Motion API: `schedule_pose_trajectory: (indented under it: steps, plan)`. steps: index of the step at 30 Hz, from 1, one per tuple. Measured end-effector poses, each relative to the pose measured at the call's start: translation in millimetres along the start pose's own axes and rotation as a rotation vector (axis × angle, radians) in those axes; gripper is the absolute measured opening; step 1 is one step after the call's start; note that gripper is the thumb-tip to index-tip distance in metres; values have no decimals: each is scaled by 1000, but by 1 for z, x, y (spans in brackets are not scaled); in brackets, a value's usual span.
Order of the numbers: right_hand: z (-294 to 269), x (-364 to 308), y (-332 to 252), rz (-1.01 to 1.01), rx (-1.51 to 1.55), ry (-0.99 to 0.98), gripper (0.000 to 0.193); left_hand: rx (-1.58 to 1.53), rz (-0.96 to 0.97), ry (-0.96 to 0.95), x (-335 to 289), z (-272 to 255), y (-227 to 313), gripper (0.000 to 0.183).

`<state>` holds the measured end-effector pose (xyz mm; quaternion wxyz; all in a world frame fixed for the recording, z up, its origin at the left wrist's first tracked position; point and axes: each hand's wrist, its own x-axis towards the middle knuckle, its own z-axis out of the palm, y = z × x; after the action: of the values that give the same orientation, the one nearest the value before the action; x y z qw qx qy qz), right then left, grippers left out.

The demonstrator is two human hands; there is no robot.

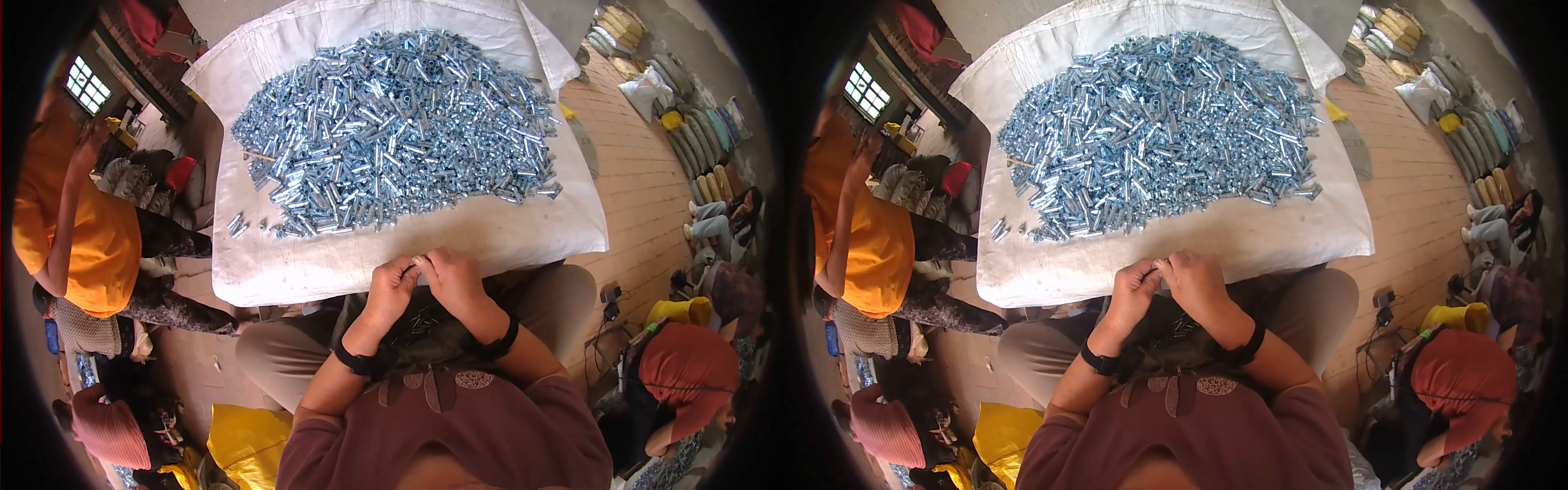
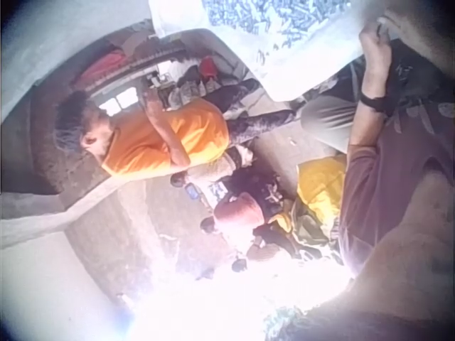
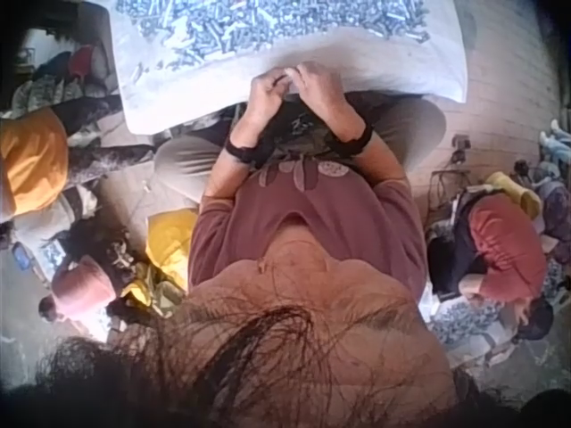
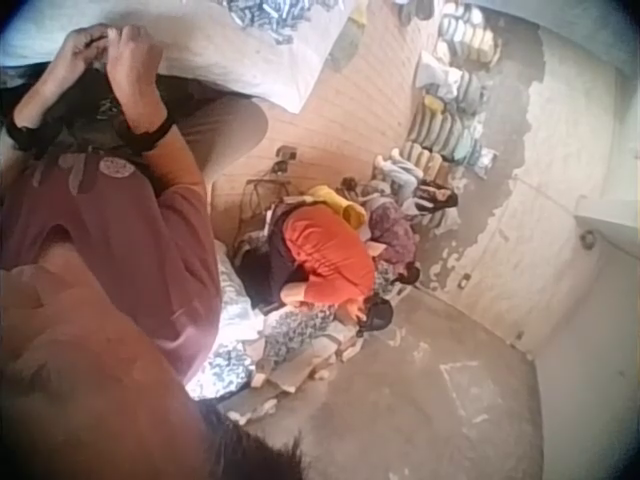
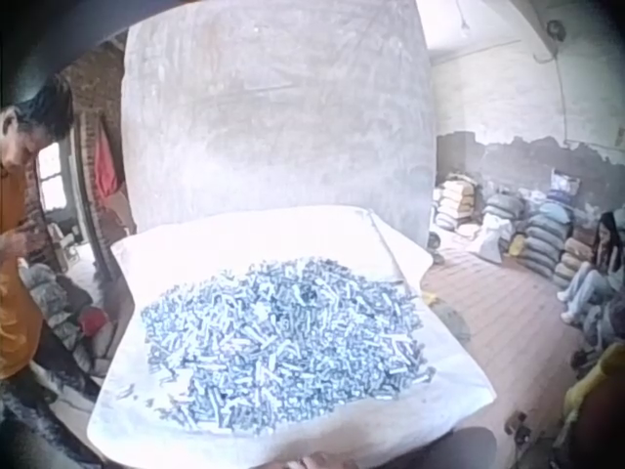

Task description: Inspecting and sorting a large pile of small metal fasteners or bolts into containers and bags while sitting on the floor.

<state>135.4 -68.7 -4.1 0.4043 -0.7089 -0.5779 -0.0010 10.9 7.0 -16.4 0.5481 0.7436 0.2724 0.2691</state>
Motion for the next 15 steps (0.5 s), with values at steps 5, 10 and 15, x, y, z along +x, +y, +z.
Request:
schedule_pose_trajectory:
  steps: [5,10,15]
  plan:
    - [-3,8,25,105,-98,-85,25,89,-25,-177,3,-14,0,12]
    - [0,43,77,251,-350,58,20,492,210,169,49,-34,8,17]
    - [14,48,80,193,-336,75,18,912,-11,243,83,-34,-8,15]
